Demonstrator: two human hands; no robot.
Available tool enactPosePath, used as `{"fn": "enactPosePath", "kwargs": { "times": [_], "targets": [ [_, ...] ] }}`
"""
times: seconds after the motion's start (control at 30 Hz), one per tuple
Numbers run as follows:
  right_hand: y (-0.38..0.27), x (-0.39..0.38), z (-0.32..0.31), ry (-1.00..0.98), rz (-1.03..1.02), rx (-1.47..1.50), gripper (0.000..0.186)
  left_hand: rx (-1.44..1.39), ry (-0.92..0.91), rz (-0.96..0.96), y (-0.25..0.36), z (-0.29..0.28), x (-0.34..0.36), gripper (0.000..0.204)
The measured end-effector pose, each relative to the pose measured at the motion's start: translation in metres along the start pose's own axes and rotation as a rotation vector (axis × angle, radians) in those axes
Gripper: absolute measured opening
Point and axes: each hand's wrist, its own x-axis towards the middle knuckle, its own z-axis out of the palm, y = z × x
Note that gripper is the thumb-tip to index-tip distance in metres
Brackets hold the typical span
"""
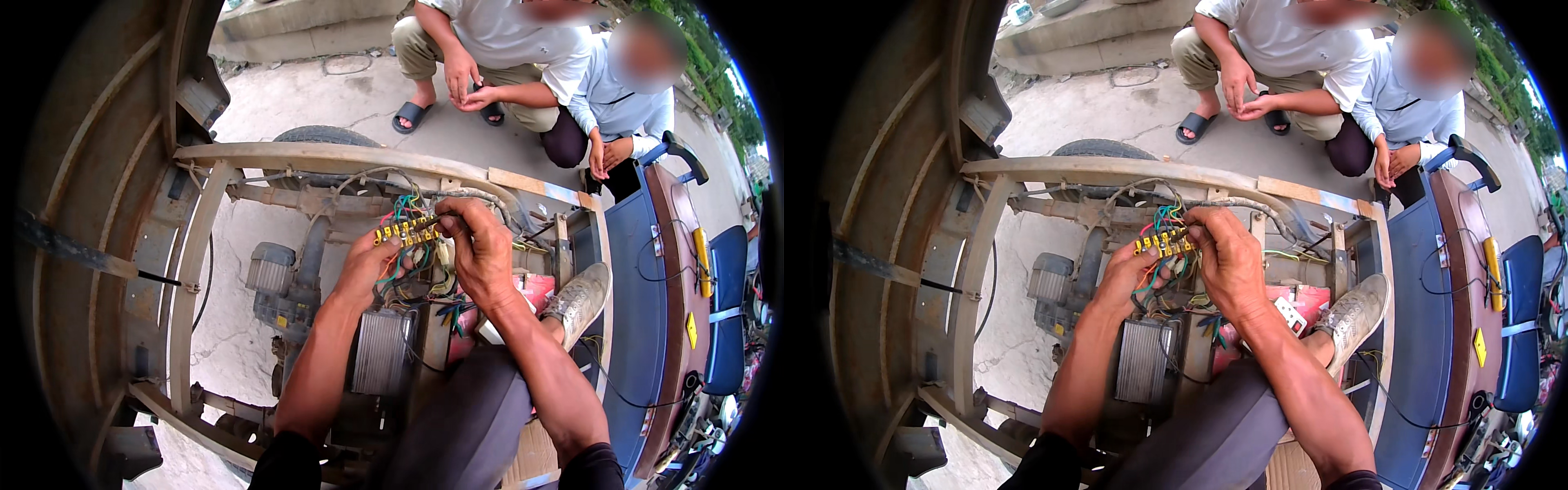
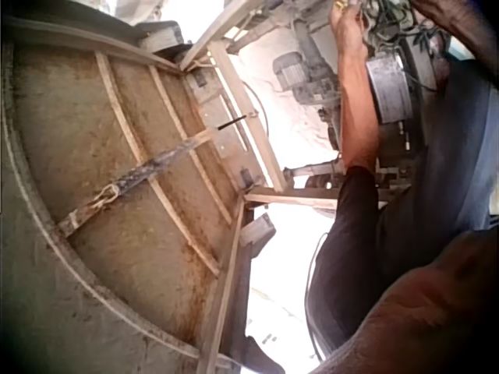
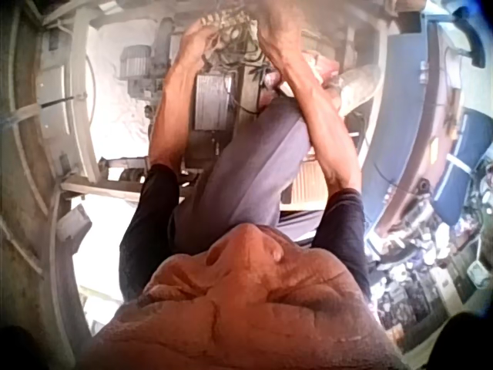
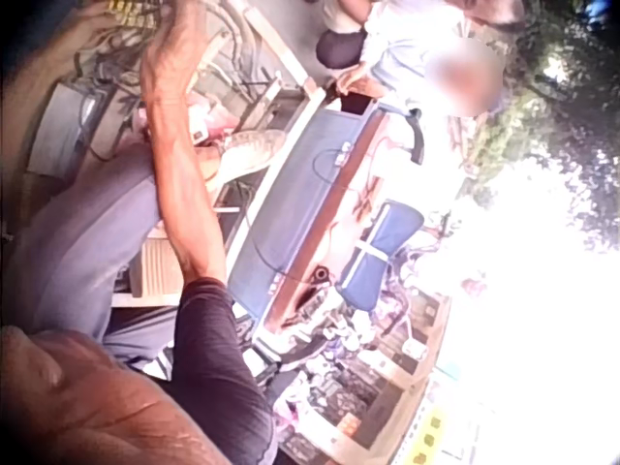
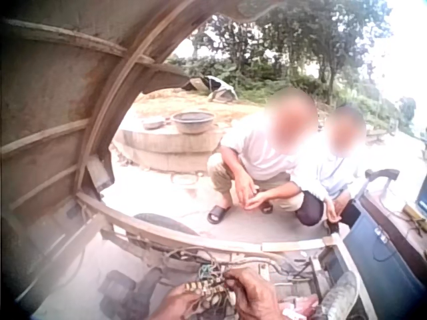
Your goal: The person works on the electrical wiring of an open vehicle chassis, manipulating a terminal block and several loose wires to organize or connect them within the frame.
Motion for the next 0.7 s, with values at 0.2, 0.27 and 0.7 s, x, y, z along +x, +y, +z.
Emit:
{"fn": "enactPosePath", "kwargs": {
  "times": [0.2, 0.27, 0.7],
  "targets": [
    [0.009, -0.003, 0.005, -0.103, 0.007, 0.056, 0.016, -0.024, -0.025, 0.024, -0.001, -0.001, 0.001, 0.026],
    [0.007, -0.003, 0.003, -0.133, -0.047, 0.066, 0.017, -0.023, -0.019, 0.017, 0.000, 0.001, -0.001, 0.026],
    [0.004, -0.003, 0.007, -0.160, 0.385, 0.583, 0.024, 0.000, -0.019, 0.007, 0.005, 0.004, -0.005, 0.027]
  ]
}}
